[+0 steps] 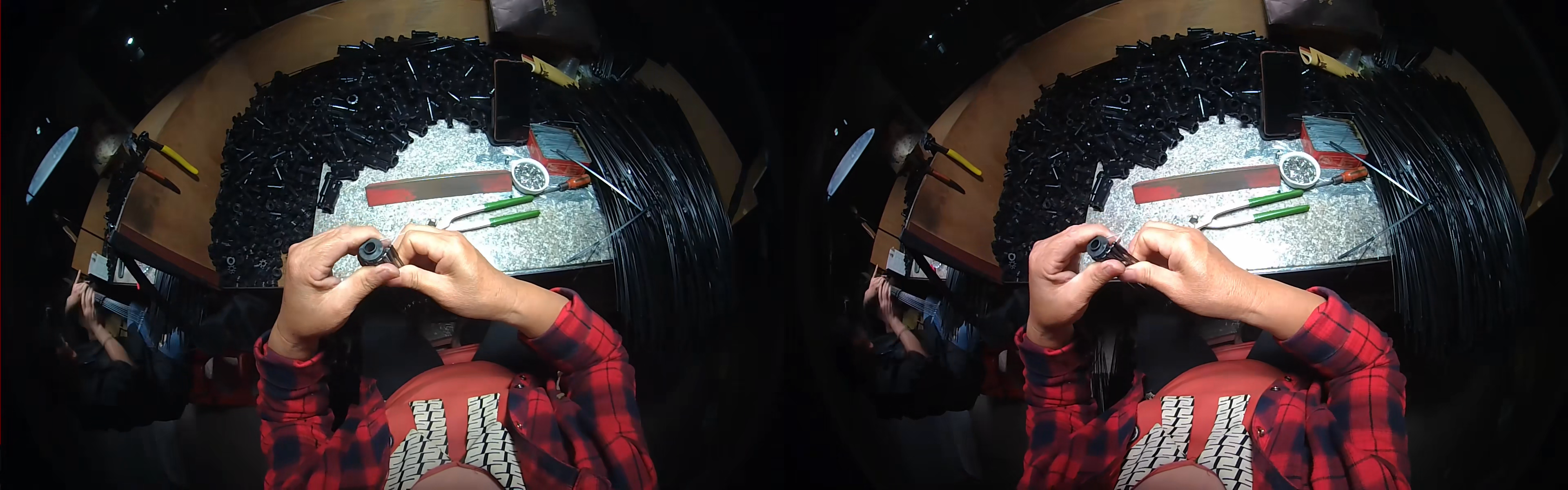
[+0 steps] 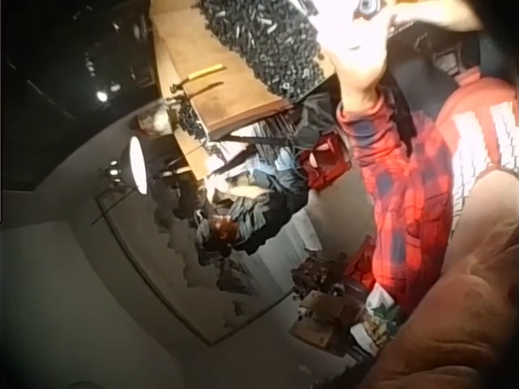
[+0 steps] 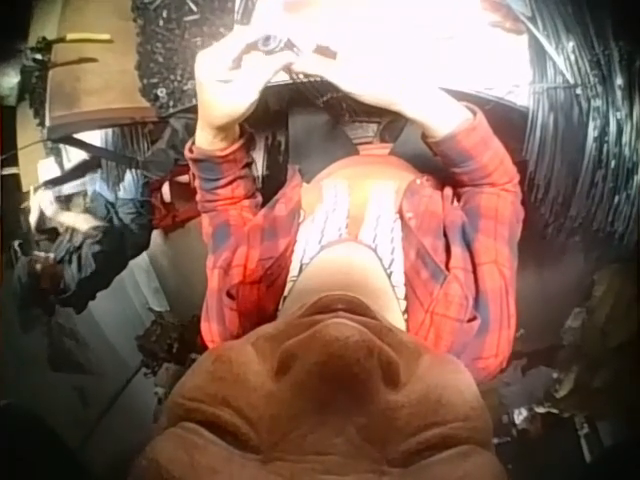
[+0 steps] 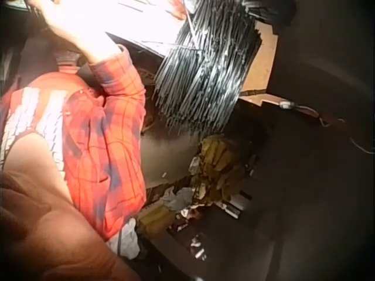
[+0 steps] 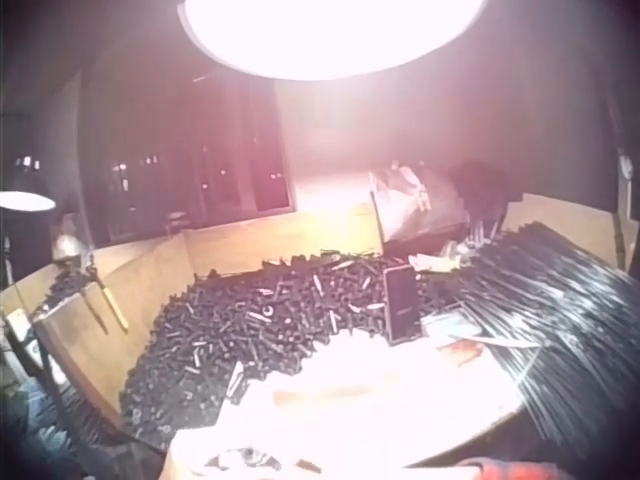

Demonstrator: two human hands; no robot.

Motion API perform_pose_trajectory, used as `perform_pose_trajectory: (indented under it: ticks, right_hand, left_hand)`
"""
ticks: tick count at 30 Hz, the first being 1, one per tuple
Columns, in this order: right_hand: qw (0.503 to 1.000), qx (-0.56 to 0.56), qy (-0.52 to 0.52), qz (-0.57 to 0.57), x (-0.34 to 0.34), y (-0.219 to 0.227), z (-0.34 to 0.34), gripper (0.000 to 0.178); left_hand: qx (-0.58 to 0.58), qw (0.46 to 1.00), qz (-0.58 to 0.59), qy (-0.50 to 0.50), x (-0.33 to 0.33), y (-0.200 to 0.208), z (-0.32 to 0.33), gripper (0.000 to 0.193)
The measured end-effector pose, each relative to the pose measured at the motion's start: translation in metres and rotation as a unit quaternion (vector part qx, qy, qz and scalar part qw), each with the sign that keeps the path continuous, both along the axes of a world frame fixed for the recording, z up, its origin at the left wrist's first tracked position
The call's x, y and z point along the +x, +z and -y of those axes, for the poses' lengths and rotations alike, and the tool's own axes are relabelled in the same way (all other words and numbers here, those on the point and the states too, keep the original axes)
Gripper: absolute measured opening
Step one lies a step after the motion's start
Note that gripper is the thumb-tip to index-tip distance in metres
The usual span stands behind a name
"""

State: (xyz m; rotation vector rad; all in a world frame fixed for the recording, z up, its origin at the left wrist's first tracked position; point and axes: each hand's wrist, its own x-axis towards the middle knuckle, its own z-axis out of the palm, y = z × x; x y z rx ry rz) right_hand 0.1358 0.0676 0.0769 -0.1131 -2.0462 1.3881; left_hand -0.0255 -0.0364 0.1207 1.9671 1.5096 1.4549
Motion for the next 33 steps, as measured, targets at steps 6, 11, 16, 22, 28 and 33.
perform_pose_trajectory:
  ticks: [6,11,16,22,28,33]
  right_hand:
    - [0.998,-0.048,-0.043,0.028,-0.005,-0.016,0.001,0.024]
    - [0.993,0.072,-0.096,-0.009,-0.017,-0.023,0.011,0.022]
    - [0.993,0.066,-0.101,0.007,-0.016,-0.029,0.014,0.021]
    - [0.997,0.05,-0.057,0.03,-0.01,-0.027,0.02,0.021]
    - [0.994,0.048,-0.028,0.098,0.003,-0.04,0.023,0.029]
    - [0.969,0.193,-0.095,0.119,0.022,-0.044,-0.006,0.028]
  left_hand:
    - [-0.089,0.992,0.074,0.056,0.022,-0.021,0.008,0.024]
    - [0.033,0.978,0.074,0.19,0.05,-0.041,0.002,0.022]
    - [0.06,0.969,0.064,0.231,0.041,-0.061,-0.003,0.019]
    - [0.083,0.968,0.068,0.225,0.031,-0.078,-0.002,0.015]
    - [0.031,0.968,0.209,0.139,0.028,-0.082,0.007,0.02]
    - [-0.016,0.933,0.358,0.035,0.021,-0.089,0.015,0.023]
